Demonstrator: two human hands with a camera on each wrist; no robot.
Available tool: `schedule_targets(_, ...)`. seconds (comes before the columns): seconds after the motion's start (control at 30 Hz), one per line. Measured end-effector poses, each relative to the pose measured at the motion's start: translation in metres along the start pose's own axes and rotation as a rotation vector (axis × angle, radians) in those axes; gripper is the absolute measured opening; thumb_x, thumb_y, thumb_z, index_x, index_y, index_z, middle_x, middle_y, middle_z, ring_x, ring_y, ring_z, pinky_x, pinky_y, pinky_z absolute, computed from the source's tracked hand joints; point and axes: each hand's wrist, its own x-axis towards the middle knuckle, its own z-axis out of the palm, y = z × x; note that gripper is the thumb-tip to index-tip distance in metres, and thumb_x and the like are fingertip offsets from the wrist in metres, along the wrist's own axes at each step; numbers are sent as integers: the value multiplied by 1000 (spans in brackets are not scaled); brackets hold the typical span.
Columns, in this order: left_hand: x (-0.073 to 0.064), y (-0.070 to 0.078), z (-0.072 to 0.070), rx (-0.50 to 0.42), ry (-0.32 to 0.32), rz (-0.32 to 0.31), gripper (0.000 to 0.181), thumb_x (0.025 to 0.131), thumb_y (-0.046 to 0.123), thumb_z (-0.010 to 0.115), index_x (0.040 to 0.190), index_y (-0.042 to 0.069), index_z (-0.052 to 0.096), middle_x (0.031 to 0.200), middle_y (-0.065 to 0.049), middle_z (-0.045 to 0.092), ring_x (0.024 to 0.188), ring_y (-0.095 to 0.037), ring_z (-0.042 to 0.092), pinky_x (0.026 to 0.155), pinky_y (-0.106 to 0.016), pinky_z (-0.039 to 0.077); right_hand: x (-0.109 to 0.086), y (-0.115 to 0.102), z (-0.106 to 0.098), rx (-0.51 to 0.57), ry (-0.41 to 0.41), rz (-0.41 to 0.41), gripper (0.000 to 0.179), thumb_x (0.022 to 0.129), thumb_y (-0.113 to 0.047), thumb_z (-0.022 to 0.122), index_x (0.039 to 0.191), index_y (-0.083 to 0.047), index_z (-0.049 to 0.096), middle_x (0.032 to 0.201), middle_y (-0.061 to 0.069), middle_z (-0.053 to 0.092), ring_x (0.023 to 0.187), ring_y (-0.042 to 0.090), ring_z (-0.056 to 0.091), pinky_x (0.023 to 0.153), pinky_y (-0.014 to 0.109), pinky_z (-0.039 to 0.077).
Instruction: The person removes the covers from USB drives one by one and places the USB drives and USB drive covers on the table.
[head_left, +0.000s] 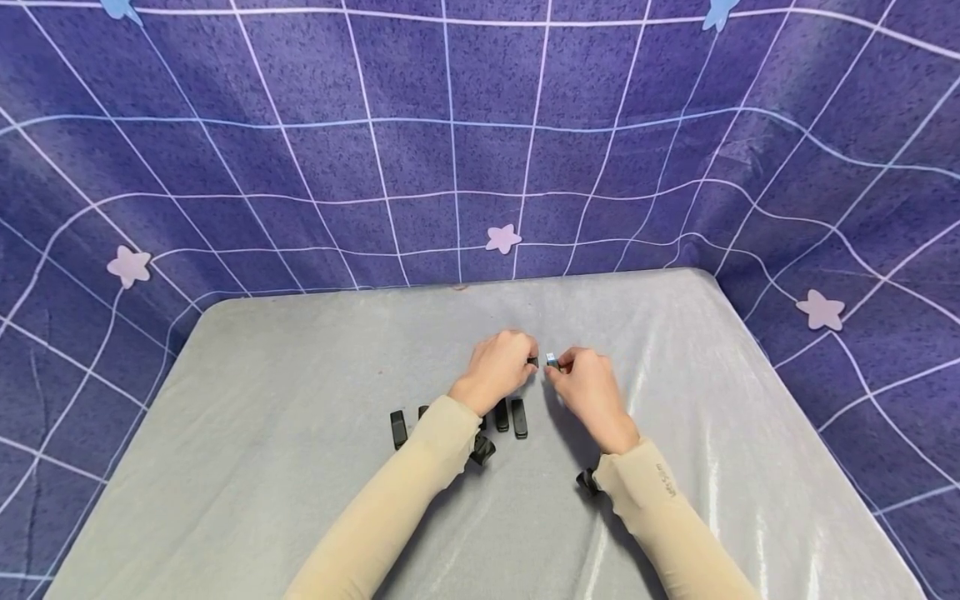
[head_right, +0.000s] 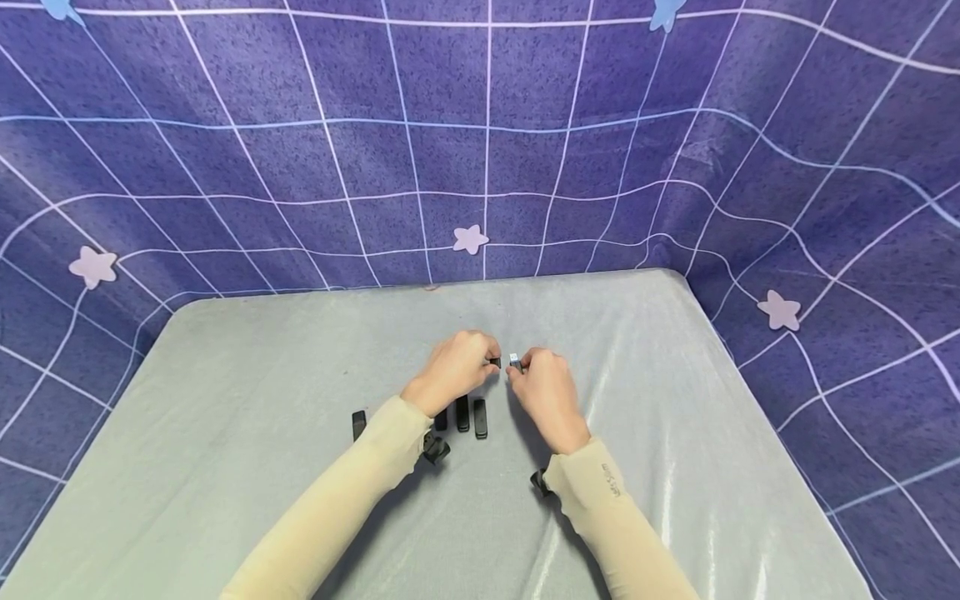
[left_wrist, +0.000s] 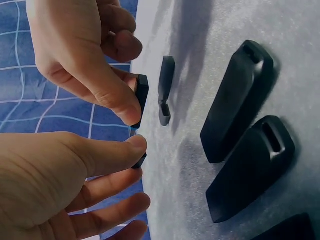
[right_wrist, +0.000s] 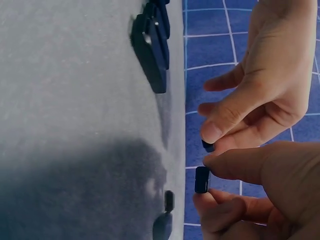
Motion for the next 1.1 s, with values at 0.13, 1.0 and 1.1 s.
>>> schedule_targets(0.13, 2, -1, 4, 12, -14, -8, 10, 95, 22, 76, 103, 18, 78, 106, 1, 76, 96, -21, 72, 77, -43, 60, 1, 1, 4, -22, 10, -1, 17, 88, -22, 79, 88, -5, 76, 81, 7, 75, 71, 22, 67, 65, 36, 54)
schedule_targets(1.0, 18, 4, 23, 63, -87, -42, 6, 94, 23, 76, 93, 18, 74, 93, 2, 73, 85, -20, 70, 69, -40, 58, 2, 7, 12, -62, -10, 15, 17, 86, -19, 82, 75, -8, 75, 75, 8, 74, 65, 24, 65, 62, 38, 54)
schedule_targets(1.1, 19, 5, 24, 65, -103, -46, 5, 95, 23, 75, 93, 18, 74, 92, 1, 73, 85, -21, 71, 69, -40, 58, 1, 7, 13, -68, -25, 21, 20, 86, -20, 82, 72, -9, 74, 71, 7, 72, 62, 22, 61, 59, 36, 51)
